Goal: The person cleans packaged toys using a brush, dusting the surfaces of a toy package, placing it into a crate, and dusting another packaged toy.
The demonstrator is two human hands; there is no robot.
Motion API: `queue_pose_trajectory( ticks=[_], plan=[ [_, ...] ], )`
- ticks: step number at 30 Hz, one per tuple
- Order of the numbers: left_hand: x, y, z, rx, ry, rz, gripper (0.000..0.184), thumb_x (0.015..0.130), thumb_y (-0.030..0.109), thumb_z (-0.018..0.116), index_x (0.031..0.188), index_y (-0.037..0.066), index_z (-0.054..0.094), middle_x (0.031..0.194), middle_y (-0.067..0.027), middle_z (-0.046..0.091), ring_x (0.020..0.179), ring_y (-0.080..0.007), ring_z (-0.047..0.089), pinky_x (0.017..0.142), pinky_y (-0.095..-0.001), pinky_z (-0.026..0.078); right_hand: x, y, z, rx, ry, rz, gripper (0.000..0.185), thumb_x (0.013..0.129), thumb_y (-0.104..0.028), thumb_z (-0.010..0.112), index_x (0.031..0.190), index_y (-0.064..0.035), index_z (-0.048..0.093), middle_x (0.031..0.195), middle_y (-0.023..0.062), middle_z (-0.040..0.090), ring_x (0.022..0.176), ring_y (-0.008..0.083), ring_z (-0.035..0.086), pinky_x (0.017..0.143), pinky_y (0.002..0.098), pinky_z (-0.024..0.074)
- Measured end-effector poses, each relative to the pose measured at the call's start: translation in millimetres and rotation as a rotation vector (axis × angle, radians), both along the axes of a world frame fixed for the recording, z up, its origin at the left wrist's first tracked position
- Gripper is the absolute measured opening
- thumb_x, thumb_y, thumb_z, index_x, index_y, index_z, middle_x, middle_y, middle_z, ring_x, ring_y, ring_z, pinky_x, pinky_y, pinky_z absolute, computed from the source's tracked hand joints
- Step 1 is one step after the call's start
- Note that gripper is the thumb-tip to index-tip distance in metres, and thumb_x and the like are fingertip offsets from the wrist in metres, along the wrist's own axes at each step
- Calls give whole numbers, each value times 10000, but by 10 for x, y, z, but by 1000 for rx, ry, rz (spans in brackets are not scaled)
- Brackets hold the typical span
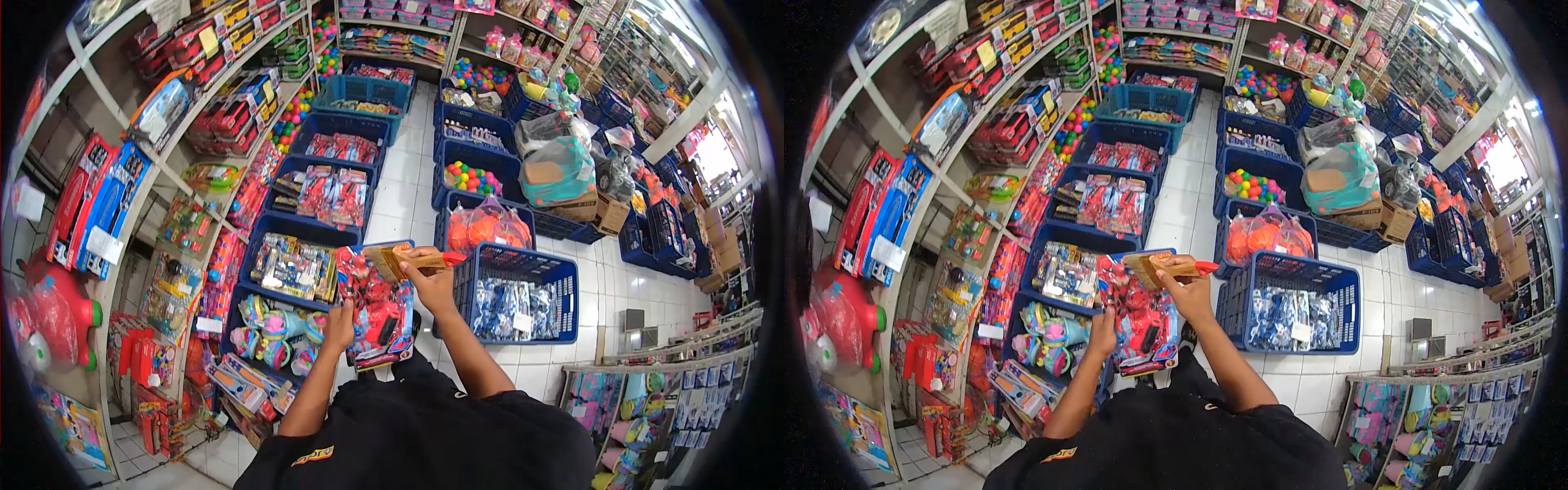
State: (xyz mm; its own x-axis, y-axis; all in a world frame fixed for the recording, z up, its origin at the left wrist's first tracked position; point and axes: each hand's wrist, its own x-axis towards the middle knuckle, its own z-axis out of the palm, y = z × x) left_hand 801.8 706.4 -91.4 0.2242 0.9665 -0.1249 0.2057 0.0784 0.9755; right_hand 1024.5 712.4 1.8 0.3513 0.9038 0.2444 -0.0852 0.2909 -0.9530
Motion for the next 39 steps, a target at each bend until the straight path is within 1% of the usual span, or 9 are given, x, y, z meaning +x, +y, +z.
queue_pose_trajectory(
  ticks=[6, 10, 17, 21, 25, 31, 35, 36, 39],
  plan=[
    [639, 585, 208, -55, -26, 79, 588, 1010, 506, 404, 592, 95, 448, 582, 46, 416, 583, -87, 363, 533, -329, 306, 711, 675, 207, 14, 14, 57, 245, 833, 21, 711, 1021, -14, 556, 1047, 93, 620, 1022, 175, 611, 915, 313, 491],
    [1025, 1015, 365, 50, -113, 113, 635, 1010, 514, 395, 576, 57, 468, 545, 15, 431, 554, -88, 385, 516, -346, 299, 1224, 1010, 189, 96, 74, -53, 240, 841, -1, 714, 1031, -7, 568, 1022, 85, 636, 943, 131, 618, 839, 275, 514],
    [1610, 1407, 162, 55, 131, -17, 622, 990, 519, 435, 589, 44, 460, 548, 3, 399, 564, -107, 396, 494, -382, 300, 1630, 1577, 458, 94, 74, 8, 258, 837, 30, 703, 1036, -9, 544, 1049, 116, 623, 1013, 175, 610, 914, 305, 490],
    [1837, 1694, 322, 22, 20, 47, 588, 1003, 472, 444, 597, 46, 438, 557, 17, 377, 572, -97, 367, 498, -373, 303, 1723, 1905, 355, 108, 100, 72, 255, 846, 21, 702, 1043, -11, 545, 1065, 119, 626, 1034, 175, 608, 917, 303, 489],
    [1893, 2254, 26, 106, 37, 151, 584, 1011, 491, 418, 624, 54, 440, 576, 28, 382, 583, -99, 354, 521, -359, 295, 2023, 2440, 37, 48, 139, 27, 250, 848, 30, 694, 1048, -14, 549, 1045, 98, 631, 981, 151, 616, 882, 288, 499],
    [2215, 3418, -47, 143, -315, 356, 583, 1025, 483, 370, 673, 39, 506, 597, 12, 466, 577, -134, 386, 523, -409, 290, 2448, 3338, -213, 31, 119, 0, 238, 847, 29, 689, 1034, -2, 545, 983, 74, 626, 925, 129, 617, 828, 268, 505],
    [2320, 4291, 95, 127, 135, 86, 519, 1037, 432, 347, 793, 14, 535, 689, -94, 537, 637, -166, 470, 576, -431, 353, 2708, 4045, -44, 48, 132, -59, 239, 850, 27, 684, 1044, -4, 547, 984, 65, 617, 931, 119, 606, 822, 265, 496],
    [2448, 4487, 107, 363, 129, 21, 558, 1031, 445, 347, 741, 3, 525, 615, -135, 475, 595, -188, 462, 569, -430, 353, 2774, 4257, 22, 99, 159, -79, 236, 855, 27, 680, 1049, -5, 550, 989, 62, 616, 944, 126, 610, 829, 267, 497],
    [2706, 4936, 116, 129, 98, -76, 628, 1023, 468, 368, 640, -2, 533, 529, -111, 448, 536, -188, 453, 540, -418, 353, 2955, 4770, 331, 30, -45, -230, 269, 832, 45, 699, 1045, -27, 551, 1021, 67, 618, 943, 131, 609, 845, 284, 505]
  ],
)
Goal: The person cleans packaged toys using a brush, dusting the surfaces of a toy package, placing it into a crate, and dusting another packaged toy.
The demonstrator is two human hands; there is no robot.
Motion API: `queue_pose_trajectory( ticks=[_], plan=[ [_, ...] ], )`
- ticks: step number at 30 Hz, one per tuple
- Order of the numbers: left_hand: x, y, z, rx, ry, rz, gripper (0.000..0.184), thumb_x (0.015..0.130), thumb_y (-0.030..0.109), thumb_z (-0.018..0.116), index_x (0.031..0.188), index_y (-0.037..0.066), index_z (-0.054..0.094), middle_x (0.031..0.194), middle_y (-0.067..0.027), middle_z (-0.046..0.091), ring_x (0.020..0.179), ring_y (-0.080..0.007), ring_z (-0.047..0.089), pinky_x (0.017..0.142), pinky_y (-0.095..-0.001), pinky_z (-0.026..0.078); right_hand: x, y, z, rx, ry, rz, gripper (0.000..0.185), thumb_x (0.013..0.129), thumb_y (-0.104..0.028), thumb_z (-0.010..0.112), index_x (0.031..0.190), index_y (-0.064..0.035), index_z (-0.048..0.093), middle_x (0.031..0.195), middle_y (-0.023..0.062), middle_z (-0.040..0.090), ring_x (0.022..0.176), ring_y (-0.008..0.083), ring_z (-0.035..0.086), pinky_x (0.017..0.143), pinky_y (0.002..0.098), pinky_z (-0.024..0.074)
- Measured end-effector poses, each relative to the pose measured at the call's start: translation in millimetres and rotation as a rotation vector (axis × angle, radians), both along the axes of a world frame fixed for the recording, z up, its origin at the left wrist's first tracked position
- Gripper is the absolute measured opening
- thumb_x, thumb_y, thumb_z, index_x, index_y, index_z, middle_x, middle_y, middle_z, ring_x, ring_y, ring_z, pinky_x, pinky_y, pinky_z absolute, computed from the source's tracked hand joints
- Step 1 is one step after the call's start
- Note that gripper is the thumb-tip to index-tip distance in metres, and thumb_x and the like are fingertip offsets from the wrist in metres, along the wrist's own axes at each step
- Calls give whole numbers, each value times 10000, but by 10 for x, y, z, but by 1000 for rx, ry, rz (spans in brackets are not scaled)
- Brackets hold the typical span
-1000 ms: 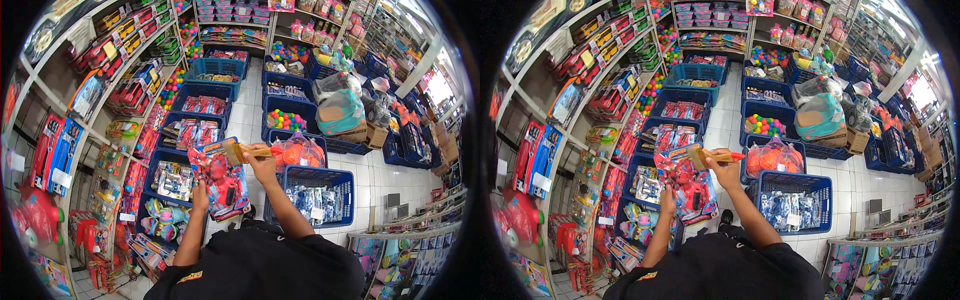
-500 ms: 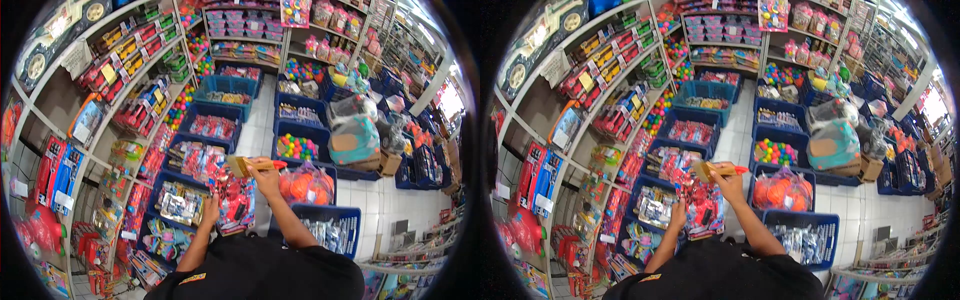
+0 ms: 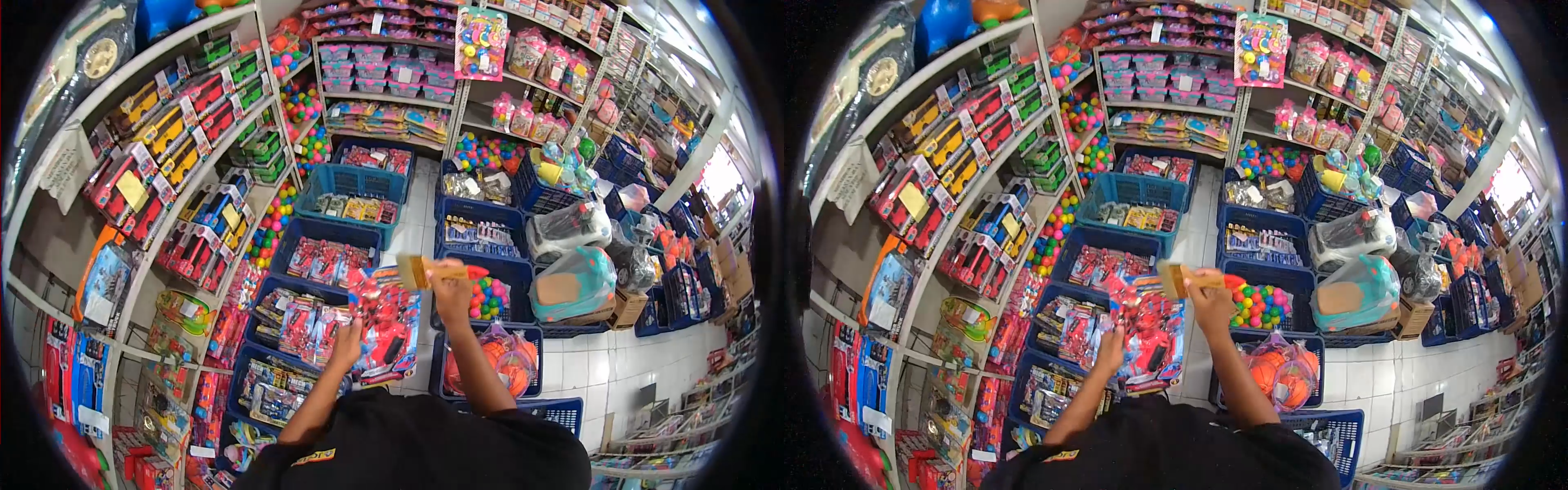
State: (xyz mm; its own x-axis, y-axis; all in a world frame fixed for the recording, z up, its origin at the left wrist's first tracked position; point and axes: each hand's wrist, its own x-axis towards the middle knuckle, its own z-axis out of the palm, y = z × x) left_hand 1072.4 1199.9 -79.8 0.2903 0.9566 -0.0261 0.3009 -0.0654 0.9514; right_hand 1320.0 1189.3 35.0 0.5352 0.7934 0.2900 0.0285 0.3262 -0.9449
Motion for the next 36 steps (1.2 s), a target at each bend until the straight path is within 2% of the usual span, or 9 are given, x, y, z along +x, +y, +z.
queue_pose_trajectory(
  ticks=[7, 18, 20, 21, 24, 26, 27, 31, 36],
  plan=[
    [386, 605, 190, -26, -70, -96, 648, 1015, 490, 406, 576, 16, 462, 514, -15, 370, 539, -115, 376, 499, -385, 309, -116, 685, 171, 181, -100, 122, 183, 856, 10, 694, 1010, 4, 597, 1062, 103, 649, 1018, 164, 620, 912, 294, 485],
    [393, 1328, 7, -226, -274, 372, 571, 1021, 474, 420, 589, 102, 450, 578, 65, 394, 556, -75, 333, 511, -307, 281, 364, 1729, -643, -58, 47, 241, 239, 854, 27, 689, 1043, -30, 554, 1005, 59, 619, 910, 97, 600, 777, 240, 486],
    [399, 1494, -150, -278, -248, 442, 584, 1026, 483, 378, 1135, -21, 651, 958, -62, 643, 875, -134, 539, 800, -319, 428, 370, 1990, -735, -77, 65, 306, 241, 855, 25, 684, 1045, -31, 548, 978, 59, 628, 871, 99, 609, 758, 238, 493],
    [432, 1585, -120, -291, -225, 458, 592, 1026, 481, 380, 1199, -29, 625, 1034, -80, 646, 938, -146, 545, 857, -321, 422, 393, 2128, -676, -106, 56, 343, 246, 857, 17, 686, 1050, -31, 543, 973, 62, 633, 872, 106, 615, 770, 244, 497],
    [752, 1877, 90, -256, -390, 613, 542, 1020, 476, 406, 1156, -1, 624, 1046, -61, 630, 952, -136, 540, 860, -306, 411, 548, 2619, -527, -105, 57, 463, 245, 865, 11, 677, 1058, -35, 533, 954, 55, 632, 851, 100, 621, 733, 240, 506],
    [945, 2027, 218, -211, -513, 705, 472, 1017, 465, 431, 959, 61, 669, 843, 10, 606, 771, -86, 515, 706, -270, 410, 706, 2888, -478, -130, 29, 510, 238, 868, 12, 672, 1056, -33, 533, 948, 55, 632, 833, 95, 622, 709, 234, 508],
    [940, 2133, 68, -217, -587, 699, 510, 1016, 472, 427, 1202, 35, 611, 1039, -51, 647, 886, -122, 583, 799, -277, 450, 777, 3026, -501, -110, 41, 543, 234, 869, 15, 669, 1054, -33, 534, 942, 56, 633, 810, 91, 625, 676, 226, 503],
    [1038, 2509, 144, -195, -920, 876, 568, 1007, 509, 422, 1256, 12, 538, 1093, -72, 627, 918, -159, 612, 779, -327, 502, 892, 3415, -684, -108, 75, 644, 226, 862, 2, 680, 1036, -47, 544, 912, 33, 627, 766, 80, 615, 646, 219, 480],
    [1021, 2539, 39, -207, -652, 989, 562, 997, 530, 427, 1220, 30, 559, 1026, -49, 616, 823, -140, 584, 690, -307, 491, 931, 3701, -891, -206, 18, 776, 224, 849, -34, 711, 1016, -57, 563, 902, 10, 619, 771, 60, 597, 654, 213, 473]
  ],
)
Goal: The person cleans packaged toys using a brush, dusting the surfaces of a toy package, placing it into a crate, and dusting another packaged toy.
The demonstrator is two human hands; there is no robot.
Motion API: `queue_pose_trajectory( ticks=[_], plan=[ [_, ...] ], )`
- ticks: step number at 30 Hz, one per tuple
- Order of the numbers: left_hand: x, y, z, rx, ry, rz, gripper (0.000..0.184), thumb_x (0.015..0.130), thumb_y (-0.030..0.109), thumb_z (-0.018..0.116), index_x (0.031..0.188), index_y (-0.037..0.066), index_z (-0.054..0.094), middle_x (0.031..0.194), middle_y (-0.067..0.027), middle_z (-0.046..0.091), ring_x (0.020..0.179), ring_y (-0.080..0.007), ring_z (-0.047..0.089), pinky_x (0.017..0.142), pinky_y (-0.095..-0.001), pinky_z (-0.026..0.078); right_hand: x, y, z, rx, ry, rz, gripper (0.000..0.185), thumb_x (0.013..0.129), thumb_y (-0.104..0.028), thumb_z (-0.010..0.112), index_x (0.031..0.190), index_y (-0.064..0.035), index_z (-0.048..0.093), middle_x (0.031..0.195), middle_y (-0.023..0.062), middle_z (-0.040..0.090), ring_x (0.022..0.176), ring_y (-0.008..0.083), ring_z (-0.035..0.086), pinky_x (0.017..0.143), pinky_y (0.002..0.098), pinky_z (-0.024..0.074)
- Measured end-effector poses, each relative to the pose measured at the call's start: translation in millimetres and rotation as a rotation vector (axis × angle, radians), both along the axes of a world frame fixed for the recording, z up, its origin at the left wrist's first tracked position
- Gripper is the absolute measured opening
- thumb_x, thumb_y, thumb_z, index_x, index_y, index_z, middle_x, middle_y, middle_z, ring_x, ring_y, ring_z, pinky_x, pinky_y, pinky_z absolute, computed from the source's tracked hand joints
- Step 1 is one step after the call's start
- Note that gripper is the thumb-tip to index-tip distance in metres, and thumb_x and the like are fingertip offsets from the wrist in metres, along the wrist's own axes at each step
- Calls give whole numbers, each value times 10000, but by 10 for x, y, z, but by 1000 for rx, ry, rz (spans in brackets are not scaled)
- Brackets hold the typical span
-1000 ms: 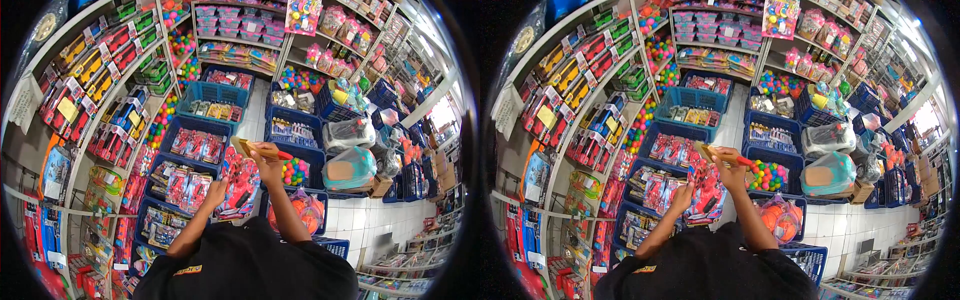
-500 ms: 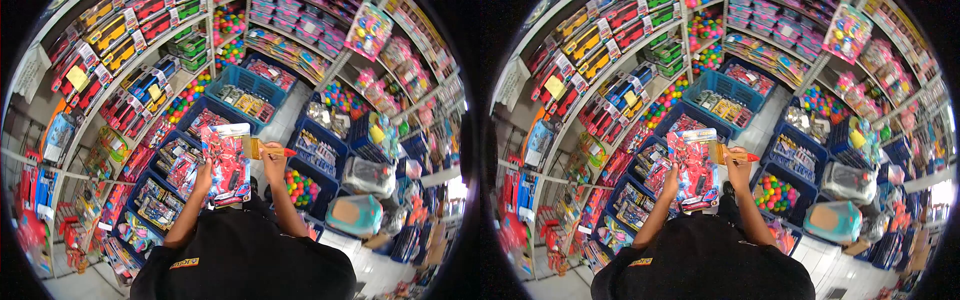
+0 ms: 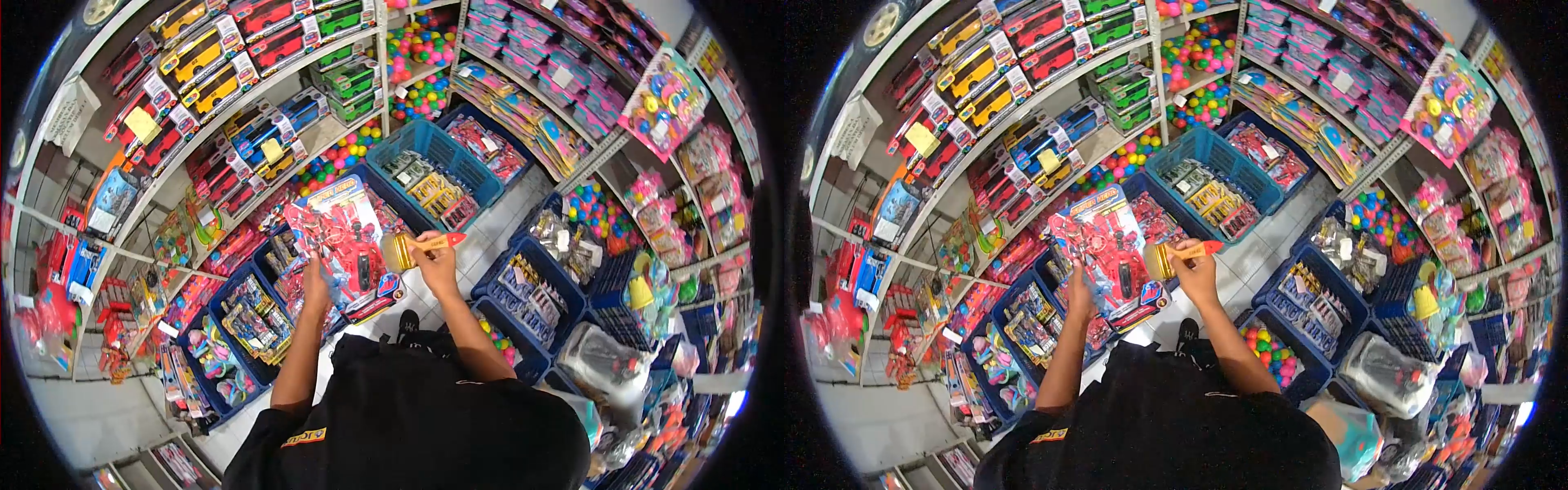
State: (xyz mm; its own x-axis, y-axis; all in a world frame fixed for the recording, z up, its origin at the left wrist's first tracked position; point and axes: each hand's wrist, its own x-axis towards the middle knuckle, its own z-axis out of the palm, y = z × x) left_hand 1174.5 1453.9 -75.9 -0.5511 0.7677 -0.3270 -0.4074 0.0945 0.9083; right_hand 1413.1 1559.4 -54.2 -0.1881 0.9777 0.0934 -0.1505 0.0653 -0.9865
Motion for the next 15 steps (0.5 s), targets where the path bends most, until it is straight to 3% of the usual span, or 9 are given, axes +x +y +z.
queue_pose_trajectory(
  ticks=[1, 3, 6, 8, 10, 13, 14, 15],
  plan=[
    [-36, -63, -118, -72, 3, -53, 564, 987, 546, 438, 1218, 45, 556, 1015, -37, 610, 831, -141, 585, 680, -311, 494, 8, 43, 29, -12, 10, 7, 226, 849, -35, 712, 1020, -56, 565, 908, 11, 619, 777, 59, 598, 657, 212, 474],
    [162, -44, 17, -60, -9, -93, 496, 982, 550, 453, 1125, 93, 583, 839, 30, 555, 710, -95, 516, 552, -288, 400, 21, 135, 55, 10, 28, -21, 247, 851, -17, 708, 1049, -42, 563, 941, 26, 628, 793, 71, 610, 671, 220, 492],
    [421, 99, -46, 51, 6, 11, 591, 1027, 488, 376, 1371, 20, 489, 1270, -80, 566, 1093, -184, 540, 976, -367, 405, -1, 218, 178, 108, 219, -99, 256, 853, 15, 700, 1060, -29, 557, 960, 47, 635, 799, 85, 620, 686, 228, 508],
    [403, 190, -118, 10, -145, -22, 587, 1034, 477, 362, 1409, 36, 459, 1315, -80, 538, 1188, -192, 479, 1033, -372, 350, 57, 200, 259, 53, 240, -119, 262, 848, 34, 699, 1059, -25, 555, 976, 69, 635, 836, 98, 625, 691, 236, 525],
    [415, 336, -206, 34, -93, -17, 580, 1034, 473, 362, 1393, 33, 479, 1240, -65, 570, 1087, -185, 517, 966, -364, 396, 102, 250, 300, 38, 253, -136, 268, 846, 33, 702, 1060, -28, 552, 982, 75, 633, 854, 102, 627, 684, 236, 531],
    [424, 424, -283, -27, 98, -97, 575, 1033, 471, 361, 1324, 14, 554, 993, -57, 605, 863, -175, 505, 783, -364, 425, 150, 446, 346, 97, 249, -173, 275, 837, 46, 706, 1051, -23, 547, 1031, 99, 637, 878, 128, 638, 744, 254, 531],
    [536, 454, -155, -52, 329, -52, 599, 1029, 487, 352, 1126, -17, 661, 746, -34, 534, 687, -165, 414, 631, -379, 370, 143, 514, 390, 87, 263, -176, 278, 833, 48, 710, 1050, -21, 551, 1037, 100, 638, 881, 131, 638, 773, 254, 522],
    [650, 443, 109, -94, 437, -86, 600, 1028, 497, 348, 968, -16, 653, 684, -38, 502, 653, -162, 400, 607, -386, 353, 132, 593, 391, 96, 253, -169, 266, 840, 47, 702, 1045, -22, 549, 1042, 105, 635, 872, 135, 640, 747, 249, 526]
  ],
)
